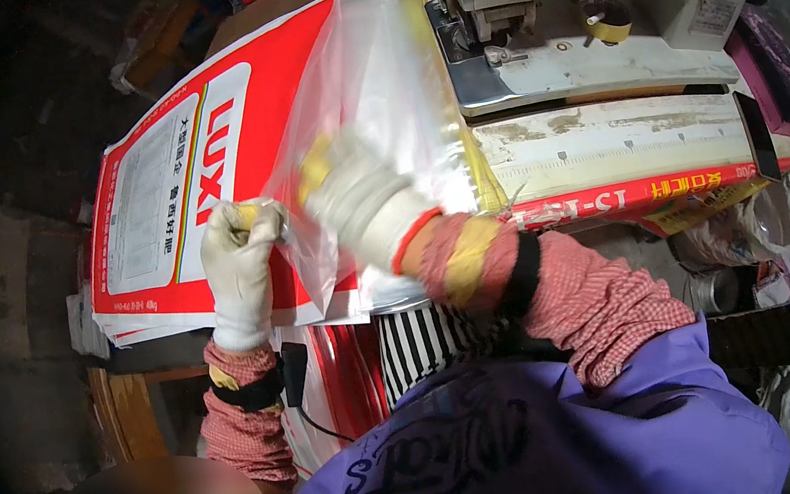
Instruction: Using an industrial sewing machine to seal the openings of plastic-lined woven fertilizer bags.
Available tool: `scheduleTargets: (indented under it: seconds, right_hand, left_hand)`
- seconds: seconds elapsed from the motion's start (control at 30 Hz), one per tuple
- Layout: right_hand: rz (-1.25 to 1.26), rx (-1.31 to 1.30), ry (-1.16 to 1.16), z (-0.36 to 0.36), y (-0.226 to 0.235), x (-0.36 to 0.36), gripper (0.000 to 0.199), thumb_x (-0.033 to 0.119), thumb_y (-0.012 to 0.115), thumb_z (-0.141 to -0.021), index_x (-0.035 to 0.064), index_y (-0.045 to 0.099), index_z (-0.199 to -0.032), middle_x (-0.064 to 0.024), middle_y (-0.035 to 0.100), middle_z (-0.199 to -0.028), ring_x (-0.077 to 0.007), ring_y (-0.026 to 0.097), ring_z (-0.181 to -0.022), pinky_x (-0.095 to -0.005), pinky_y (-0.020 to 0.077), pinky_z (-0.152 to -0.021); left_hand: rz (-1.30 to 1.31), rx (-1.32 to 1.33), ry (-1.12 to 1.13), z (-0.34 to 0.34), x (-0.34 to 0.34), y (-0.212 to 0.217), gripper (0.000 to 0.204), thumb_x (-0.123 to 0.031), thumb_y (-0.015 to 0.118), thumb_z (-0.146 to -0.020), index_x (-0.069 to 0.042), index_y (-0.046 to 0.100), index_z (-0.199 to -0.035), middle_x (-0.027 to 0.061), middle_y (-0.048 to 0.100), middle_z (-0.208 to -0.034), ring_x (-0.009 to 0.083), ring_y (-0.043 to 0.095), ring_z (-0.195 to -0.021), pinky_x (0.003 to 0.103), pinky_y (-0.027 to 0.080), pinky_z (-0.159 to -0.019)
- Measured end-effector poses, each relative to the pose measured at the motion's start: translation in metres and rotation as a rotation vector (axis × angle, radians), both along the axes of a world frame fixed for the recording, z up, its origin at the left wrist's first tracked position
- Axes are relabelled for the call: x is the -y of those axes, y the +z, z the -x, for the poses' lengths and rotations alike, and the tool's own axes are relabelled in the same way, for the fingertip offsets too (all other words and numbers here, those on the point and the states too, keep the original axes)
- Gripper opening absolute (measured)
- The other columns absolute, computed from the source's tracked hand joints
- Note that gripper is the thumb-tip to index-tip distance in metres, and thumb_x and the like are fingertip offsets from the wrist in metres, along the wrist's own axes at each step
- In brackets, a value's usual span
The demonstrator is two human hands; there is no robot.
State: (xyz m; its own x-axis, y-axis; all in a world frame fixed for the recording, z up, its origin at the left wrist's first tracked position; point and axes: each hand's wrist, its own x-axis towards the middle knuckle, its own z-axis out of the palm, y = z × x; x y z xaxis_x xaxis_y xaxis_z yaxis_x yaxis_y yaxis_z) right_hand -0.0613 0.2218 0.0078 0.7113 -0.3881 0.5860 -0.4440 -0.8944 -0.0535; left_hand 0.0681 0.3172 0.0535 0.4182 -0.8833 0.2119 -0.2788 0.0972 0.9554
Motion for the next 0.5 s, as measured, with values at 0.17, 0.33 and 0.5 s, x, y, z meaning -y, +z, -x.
scheduleTargets:
  seconds: [0.17,0.33,0.5]
  right_hand:
    - [-1.017,-0.276,1.205,-0.003,0.003,-0.058,0.024,0.005,0.052,-0.071,-0.0030,0.061,-0.091,-0.0164,0.064,-0.084,-0.0243,0.061,-0.080,-0.0323,0.0479,-0.069]
    - [-0.729,-0.166,0.838,-0.029,-0.011,0.018,0.021,0.022,0.057,-0.077,0.0087,0.065,-0.090,-0.0131,0.064,-0.084,-0.0239,0.061,-0.070,-0.0341,0.0495,-0.064]
    - [-0.568,0.129,0.253,-0.063,-0.058,0.089,0.022,0.023,0.049,-0.084,0.0123,0.060,-0.100,-0.0062,0.062,-0.091,-0.0190,0.059,-0.081,-0.0313,0.0492,-0.066]
  left_hand:
    - [-0.088,0.144,0.053,0.012,-0.054,0.020,0.011,-0.003,0.060,-0.079,0.000,0.055,-0.088,0.0007,0.056,-0.072,0.0056,0.051,-0.063,0.019,0.042,-0.057]
    - [-0.285,0.389,-0.293,0.002,-0.108,0.029,0.010,-0.001,0.060,-0.079,0.001,0.051,-0.083,0.0051,0.056,-0.080,0.0089,0.053,-0.069,0.021,0.044,-0.061]
    - [-0.877,-0.011,-0.808,-0.006,-0.150,0.010,0.008,-0.002,0.058,-0.070,-0.004,0.053,-0.076,0.0087,0.055,-0.082,0.0249,0.052,-0.068,0.033,0.044,-0.064]
